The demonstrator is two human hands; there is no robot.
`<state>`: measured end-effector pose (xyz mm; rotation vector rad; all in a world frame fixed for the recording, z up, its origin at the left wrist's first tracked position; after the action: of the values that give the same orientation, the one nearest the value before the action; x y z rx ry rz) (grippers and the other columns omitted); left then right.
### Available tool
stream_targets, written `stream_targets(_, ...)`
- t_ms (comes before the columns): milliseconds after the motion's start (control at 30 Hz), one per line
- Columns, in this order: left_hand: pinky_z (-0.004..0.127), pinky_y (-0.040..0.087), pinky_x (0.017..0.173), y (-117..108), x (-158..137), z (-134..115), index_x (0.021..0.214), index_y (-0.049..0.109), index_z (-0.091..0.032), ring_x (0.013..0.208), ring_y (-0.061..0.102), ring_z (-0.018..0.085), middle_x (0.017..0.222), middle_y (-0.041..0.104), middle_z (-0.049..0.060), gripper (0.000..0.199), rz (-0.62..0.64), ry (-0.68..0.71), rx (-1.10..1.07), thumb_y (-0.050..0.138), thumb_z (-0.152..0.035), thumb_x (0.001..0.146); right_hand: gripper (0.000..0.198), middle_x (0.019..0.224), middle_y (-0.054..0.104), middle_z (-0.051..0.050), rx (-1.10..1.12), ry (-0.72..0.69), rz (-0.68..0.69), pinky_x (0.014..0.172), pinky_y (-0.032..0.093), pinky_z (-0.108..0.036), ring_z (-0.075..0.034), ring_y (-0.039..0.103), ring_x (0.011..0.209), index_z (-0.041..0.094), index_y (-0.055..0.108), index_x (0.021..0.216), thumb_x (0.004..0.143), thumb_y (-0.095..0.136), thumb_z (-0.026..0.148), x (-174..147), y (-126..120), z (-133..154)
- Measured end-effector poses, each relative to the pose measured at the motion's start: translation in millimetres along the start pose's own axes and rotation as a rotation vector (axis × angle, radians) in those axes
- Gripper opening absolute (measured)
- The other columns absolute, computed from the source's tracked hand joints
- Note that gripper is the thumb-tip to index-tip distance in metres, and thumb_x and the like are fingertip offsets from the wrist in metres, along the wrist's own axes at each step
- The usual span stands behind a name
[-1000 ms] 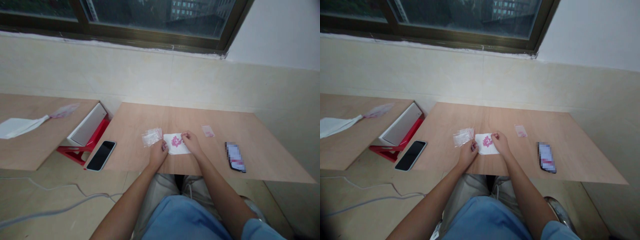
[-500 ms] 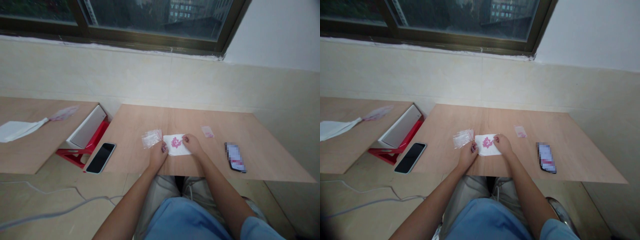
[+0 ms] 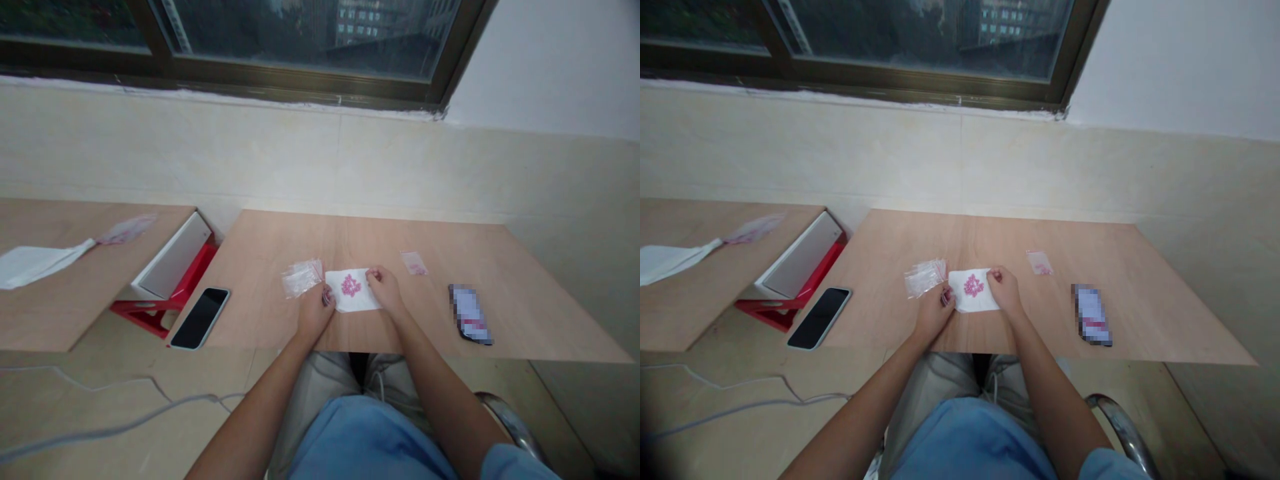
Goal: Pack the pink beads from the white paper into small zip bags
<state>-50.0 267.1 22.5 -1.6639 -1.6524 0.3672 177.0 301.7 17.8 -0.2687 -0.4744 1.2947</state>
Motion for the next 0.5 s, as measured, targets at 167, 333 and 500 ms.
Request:
stream_targets(167, 0.029, 0.041, 0.074, 2.9, 0.9, 1.3, 0.09, 0.059, -0.02, 0.08, 0.057, 0.019, 0.086, 0.063, 0.002, 0.006, 0.035, -0.015, -0.023, 0.057, -0.02, 0.084, 0.018, 0.084, 0.071, -0.006, 0.062, -0.185, 0.301, 0.071, 0.05, -0.027, -0.018, 0.064, 0.075, 0.019, 0.069, 0.094, 0.09, 0.057, 0.032, -27.4, 44.2, 52.3)
stream_targets(333, 0.028, 0.039, 0.071, 2.5, 0.9, 1.6, 0.086, 0.057, -0.021, 0.075, 0.054, 0.018, 0.081, 0.06, 0.001, 0.006, 0.027, -0.009, -0.027, 0.057, -0.017, 0.081, 0.015, 0.084, 0.07, -0.006, -0.103, -0.215, 0.274, 0.072, 0.049, -0.028, -0.018, 0.062, 0.075, 0.02, 0.071, 0.093, 0.09, 0.059, 0.028, -23.9, 41.5, 47.3)
stream_targets(500, 0.028, 0.039, 0.071, 2.5, 1.0, 1.9, 0.086, 0.057, -0.021, 0.075, 0.054, 0.018, 0.08, 0.06, 0.0, 0.007, 0.024, -0.024, -0.023, 0.058, -0.017, 0.08, 0.013, 0.088, 0.067, -0.005, -0.29, -0.264, 0.316, 0.073, 0.045, -0.026, -0.017, 0.06, 0.077, 0.019, 0.071, 0.095, 0.086, 0.063, 0.02, -23.2, 39.5, 25.1)
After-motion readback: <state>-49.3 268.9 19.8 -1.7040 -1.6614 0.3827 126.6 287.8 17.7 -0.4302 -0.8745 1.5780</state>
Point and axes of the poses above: each hand's wrist, its own x-axis towards the middle knuckle, its own y-axis out of the palm, z = x × y, the point moved 7 cm from there along x, towards the middle knuckle
